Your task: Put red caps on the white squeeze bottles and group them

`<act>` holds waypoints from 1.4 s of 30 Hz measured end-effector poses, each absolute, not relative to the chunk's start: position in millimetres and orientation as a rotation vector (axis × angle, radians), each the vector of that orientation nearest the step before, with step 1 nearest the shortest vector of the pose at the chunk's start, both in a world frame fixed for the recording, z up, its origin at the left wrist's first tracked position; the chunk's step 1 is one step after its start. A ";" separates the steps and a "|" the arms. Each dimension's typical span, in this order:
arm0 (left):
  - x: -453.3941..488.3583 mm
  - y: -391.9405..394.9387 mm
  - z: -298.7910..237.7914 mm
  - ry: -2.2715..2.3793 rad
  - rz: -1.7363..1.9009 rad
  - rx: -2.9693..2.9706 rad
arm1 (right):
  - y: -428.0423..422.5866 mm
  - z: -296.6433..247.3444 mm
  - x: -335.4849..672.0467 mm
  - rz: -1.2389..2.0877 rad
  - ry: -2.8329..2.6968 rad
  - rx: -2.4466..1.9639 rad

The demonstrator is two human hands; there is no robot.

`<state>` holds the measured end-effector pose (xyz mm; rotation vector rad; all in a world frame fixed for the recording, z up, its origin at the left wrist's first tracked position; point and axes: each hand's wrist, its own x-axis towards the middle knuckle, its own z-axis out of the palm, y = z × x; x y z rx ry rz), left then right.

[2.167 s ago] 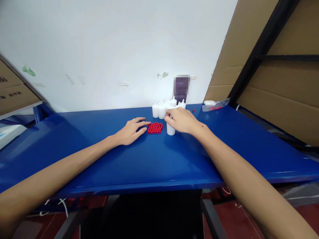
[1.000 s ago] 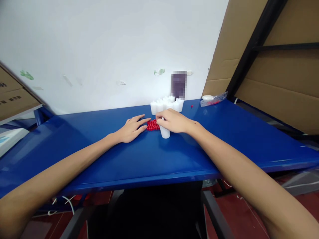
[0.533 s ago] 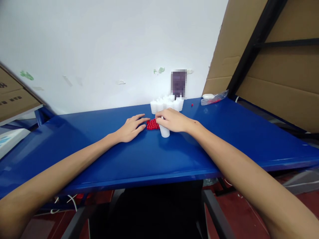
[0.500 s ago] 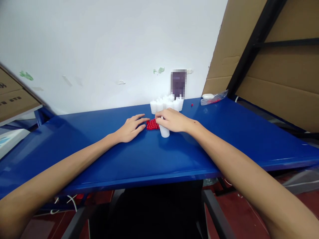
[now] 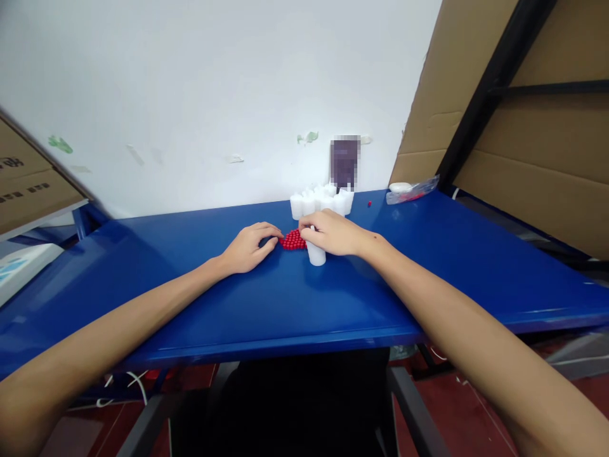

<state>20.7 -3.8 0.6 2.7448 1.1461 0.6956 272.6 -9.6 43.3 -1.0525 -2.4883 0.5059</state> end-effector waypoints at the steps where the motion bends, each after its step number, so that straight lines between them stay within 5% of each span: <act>1: 20.9 -4.0 0.9 1.132 0.698 2.749 | -9.2 43.0 272.9 0.508 -2.489 -1.050; 42: 19.8 -2.3 -1.2 1.135 0.652 2.769 | -8.5 40.4 272.3 0.529 -2.523 -1.030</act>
